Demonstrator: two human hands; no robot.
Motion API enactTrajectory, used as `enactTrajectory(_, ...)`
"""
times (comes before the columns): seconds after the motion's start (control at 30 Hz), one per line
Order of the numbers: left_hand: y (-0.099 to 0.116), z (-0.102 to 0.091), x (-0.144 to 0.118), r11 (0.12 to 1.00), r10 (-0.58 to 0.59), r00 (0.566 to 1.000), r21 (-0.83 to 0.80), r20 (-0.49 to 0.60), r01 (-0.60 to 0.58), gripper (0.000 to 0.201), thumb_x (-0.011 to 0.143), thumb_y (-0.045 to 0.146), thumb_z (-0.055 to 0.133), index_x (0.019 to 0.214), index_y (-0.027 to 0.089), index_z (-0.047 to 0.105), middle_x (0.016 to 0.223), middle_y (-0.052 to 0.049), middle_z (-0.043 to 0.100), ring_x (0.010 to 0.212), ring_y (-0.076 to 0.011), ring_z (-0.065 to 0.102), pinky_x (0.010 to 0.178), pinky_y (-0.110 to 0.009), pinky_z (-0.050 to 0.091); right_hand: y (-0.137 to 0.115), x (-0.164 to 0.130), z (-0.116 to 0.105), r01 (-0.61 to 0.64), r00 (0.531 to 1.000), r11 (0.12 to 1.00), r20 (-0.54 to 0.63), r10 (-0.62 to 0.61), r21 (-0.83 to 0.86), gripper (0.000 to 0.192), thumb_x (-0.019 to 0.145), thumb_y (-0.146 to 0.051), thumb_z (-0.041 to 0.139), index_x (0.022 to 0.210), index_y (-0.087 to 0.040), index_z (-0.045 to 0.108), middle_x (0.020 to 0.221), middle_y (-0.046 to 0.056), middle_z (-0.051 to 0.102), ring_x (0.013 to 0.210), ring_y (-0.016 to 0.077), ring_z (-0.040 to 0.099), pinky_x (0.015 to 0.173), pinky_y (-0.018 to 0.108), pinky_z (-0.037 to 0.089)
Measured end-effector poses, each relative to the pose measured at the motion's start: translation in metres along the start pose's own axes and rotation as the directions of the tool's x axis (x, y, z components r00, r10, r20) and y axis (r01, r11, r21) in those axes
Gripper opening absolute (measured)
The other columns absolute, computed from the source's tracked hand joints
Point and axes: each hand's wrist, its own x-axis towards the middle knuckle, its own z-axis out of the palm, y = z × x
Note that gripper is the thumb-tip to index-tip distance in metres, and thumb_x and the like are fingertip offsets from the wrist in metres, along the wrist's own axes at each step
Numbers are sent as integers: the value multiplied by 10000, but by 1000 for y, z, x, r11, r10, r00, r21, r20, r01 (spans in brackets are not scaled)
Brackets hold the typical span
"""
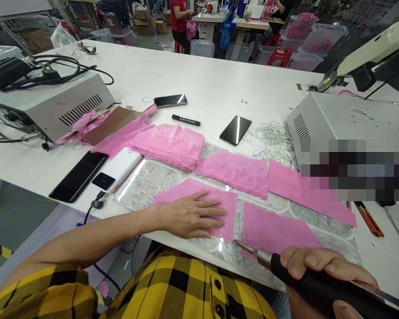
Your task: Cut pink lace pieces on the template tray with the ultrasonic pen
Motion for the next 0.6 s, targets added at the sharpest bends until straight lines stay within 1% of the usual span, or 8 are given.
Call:
enactTrajectory(0.1, 0, 0, 0, 1000, 1, 1000, 4, -9, -1, 457, 1023, 446, 414, 1399, 209, 519, 1555, -28, 366, 1492, -196, 239, 1251, -463, -6, -1, 0, 3, -23, 999, 999, -46, 21, -36, 135, 725, -318, 584, 849, -269, 605, 748, 5, 492, 537, 164, 474, 520, 395, 484)
enactTrajectory(0.27, -1, 1, 0, 1000, 14, 1000, 12, -24, -14, 448, 1021, 438, 427, 1390, 207, 529, 1550, -33, 377, 1488, -201, 253, 1251, -468, 4, -3, -1, 6, -41, 998, 996, -46, 38, -75, 128, 723, -326, 586, 842, -277, 595, 741, 7, 481, 549, 171, 473, 530, 395, 491)
enactTrajectory(0.4, -1, 1, 0, 1000, 21, 999, 2, -37, -21, 447, 1021, 438, 427, 1385, 204, 536, 1543, -39, 394, 1486, -204, 258, 1250, -468, 3, -2, 0, 6, -43, 999, 997, -15, 42, -71, 138, 720, -321, 579, 848, -276, 602, 733, 6, 489, 549, 170, 488, 535, 391, 504)
enactTrajectory(0.5, -1, 0, 0, 1000, 9, 1000, -13, -22, -9, 442, 1020, 438, 428, 1389, 218, 533, 1545, -32, 389, 1487, -198, 255, 1251, -461, 3, 0, 1, 6, -14, 1000, 999, 21, 15, -44, 153, 715, -305, 560, 852, -267, 617, 728, 8, 494, 547, 167, 498, 527, 387, 507)
enactTrajectory(0.6, 0, -1, 1, 999, 1, 1000, -32, -15, -1, 435, 1012, 430, 457, 1386, 225, 540, 1541, -37, 389, 1487, -205, 257, 1251, -474, 20, -1, 1, 5, -18, 999, 999, 41, 20, -47, 160, 719, -299, 566, 863, -262, 626, 741, 13, 509, 560, 172, 518, 543, 403, 524)
